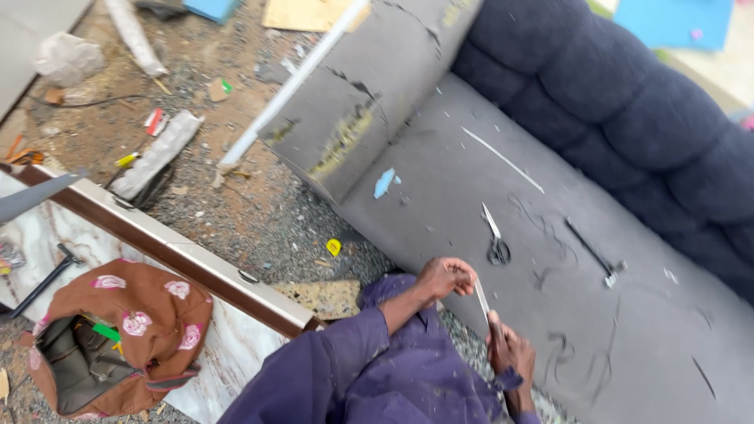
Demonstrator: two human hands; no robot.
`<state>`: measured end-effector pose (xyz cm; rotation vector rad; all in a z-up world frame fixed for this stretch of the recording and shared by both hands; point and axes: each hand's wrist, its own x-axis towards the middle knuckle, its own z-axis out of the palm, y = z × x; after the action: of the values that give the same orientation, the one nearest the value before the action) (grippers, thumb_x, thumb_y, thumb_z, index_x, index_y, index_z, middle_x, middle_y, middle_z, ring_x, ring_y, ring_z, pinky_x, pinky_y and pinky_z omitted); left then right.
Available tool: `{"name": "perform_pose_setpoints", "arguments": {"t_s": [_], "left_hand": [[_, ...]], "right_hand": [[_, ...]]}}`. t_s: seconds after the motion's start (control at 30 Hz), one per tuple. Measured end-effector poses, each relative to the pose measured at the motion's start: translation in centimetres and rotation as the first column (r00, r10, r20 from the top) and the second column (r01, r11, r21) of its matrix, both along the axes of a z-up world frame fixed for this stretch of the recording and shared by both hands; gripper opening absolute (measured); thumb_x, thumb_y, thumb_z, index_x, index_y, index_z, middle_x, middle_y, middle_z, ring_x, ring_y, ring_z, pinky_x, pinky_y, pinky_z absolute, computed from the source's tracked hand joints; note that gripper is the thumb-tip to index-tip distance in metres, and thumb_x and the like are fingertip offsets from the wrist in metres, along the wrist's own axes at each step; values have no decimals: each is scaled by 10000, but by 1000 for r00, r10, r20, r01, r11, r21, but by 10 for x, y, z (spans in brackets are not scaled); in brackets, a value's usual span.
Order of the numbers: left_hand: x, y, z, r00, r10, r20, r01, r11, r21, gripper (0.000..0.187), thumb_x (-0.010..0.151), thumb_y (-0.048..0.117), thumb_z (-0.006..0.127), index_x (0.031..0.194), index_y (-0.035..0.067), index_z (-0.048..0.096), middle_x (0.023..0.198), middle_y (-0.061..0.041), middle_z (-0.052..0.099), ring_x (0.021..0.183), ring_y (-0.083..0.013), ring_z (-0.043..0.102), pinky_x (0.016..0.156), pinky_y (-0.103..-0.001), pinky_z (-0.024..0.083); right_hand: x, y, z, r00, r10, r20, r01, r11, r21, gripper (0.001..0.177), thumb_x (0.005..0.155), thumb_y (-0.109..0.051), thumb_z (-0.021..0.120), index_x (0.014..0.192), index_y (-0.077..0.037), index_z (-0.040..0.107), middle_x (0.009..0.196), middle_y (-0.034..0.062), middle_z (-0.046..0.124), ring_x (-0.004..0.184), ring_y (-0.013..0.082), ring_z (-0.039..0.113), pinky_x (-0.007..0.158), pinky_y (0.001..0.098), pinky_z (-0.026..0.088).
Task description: The person cuts a section of grey foam using a utility knife, then measures and marks points on a large piece of foam using a tape measure and a pencil, and uses an awl to pierce holes in the material.
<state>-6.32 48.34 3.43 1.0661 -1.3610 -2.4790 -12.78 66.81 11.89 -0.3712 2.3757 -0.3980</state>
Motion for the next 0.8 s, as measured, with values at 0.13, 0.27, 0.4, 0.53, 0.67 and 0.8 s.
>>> {"name": "perform_pose_setpoints", "arguments": {"t_s": [0.13,0.27,0.4,0.53,0.67,0.8], "left_hand": [[22,-46,9,999,44,-31,-43,999,23,79,917,56,749,859,2,742,739,-159,736,608,-173,710,587,-255,601],[45,-74,24,996,-54,75,58,997,-58,82,929,95,761,944,14,762,772,-127,749,647,-147,719,612,-235,613],[60,-73,14,993,-101,58,109,984,-144,118,1006,85,691,1010,-10,760,826,-138,757,680,-157,729,599,-232,613],[88,-58,11,999,-11,39,16,988,-152,264,903,217,797,1050,1,756,838,-145,758,688,-155,729,632,-236,615],[124,-36,19,953,300,35,-290,942,-170,211,923,191,784,1007,0,755,793,-132,755,654,-175,724,584,-262,588],[156,-25,4,895,433,106,-403,887,-225,148,953,164,757,975,18,747,771,-142,764,639,-198,733,564,-301,600]], "right_hand": [[5,-48,2,988,-79,134,63,990,124,773,976,-723,423,571,-105,654,463,51,604,575,207,674,684,313,450],[-3,-67,-49,860,-274,431,360,924,-131,487,969,-422,709,744,8,744,482,128,576,423,203,472,496,329,377],[8,-111,8,948,-11,319,23,999,-33,581,959,-571,640,648,-85,701,474,45,584,433,162,537,512,311,422],[0,-121,-8,897,436,67,-419,889,-185,661,972,-585,471,551,-118,672,436,11,627,518,150,642,618,304,430],[9,-135,20,774,617,140,-562,772,-297,609,924,-613,531,588,-131,691,433,-2,607,435,97,563,540,249,415],[36,-131,49,629,744,227,-568,639,-519,518,979,-495,608,590,-153,617,455,-7,539,402,100,401,484,291,315]]}}
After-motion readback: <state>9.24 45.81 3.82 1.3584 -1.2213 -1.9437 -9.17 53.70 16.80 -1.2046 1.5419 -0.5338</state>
